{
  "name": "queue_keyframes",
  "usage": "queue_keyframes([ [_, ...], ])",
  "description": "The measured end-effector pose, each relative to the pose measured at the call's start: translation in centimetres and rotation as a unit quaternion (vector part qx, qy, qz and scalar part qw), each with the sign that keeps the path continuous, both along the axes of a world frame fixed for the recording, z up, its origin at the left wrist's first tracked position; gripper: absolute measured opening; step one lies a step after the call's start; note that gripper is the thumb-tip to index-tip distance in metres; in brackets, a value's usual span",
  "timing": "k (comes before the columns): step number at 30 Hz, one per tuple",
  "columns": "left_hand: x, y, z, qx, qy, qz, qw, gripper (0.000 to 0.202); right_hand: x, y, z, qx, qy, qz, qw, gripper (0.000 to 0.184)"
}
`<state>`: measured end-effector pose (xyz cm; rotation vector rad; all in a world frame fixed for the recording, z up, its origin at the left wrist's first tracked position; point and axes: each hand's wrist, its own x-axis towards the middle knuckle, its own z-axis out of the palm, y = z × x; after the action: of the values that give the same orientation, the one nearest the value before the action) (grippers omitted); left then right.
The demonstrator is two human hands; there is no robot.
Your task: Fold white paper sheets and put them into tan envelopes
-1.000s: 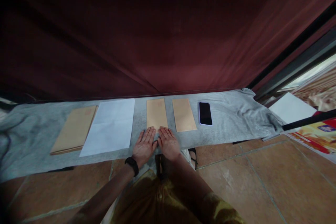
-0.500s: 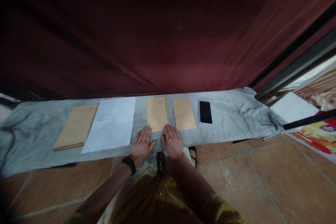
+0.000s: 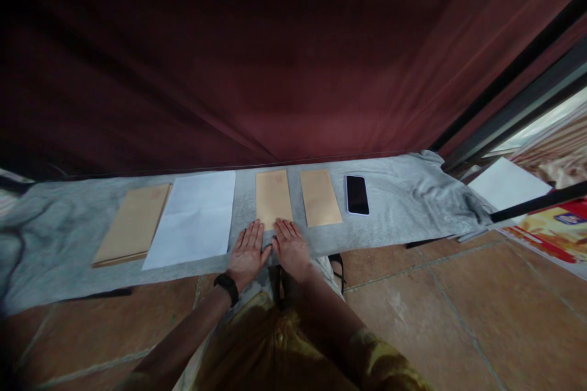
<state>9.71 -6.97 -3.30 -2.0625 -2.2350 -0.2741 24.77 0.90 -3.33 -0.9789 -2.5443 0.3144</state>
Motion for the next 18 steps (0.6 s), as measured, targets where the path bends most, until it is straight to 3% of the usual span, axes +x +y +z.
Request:
queue_keyframes([
  [18, 0.0, -0.4, -0.7, 0.034, -0.002, 0.027, 0.999, 0.068, 1.7, -0.3, -0.9, 0.019, 0.009, -0.077, 0.997, 0.051],
])
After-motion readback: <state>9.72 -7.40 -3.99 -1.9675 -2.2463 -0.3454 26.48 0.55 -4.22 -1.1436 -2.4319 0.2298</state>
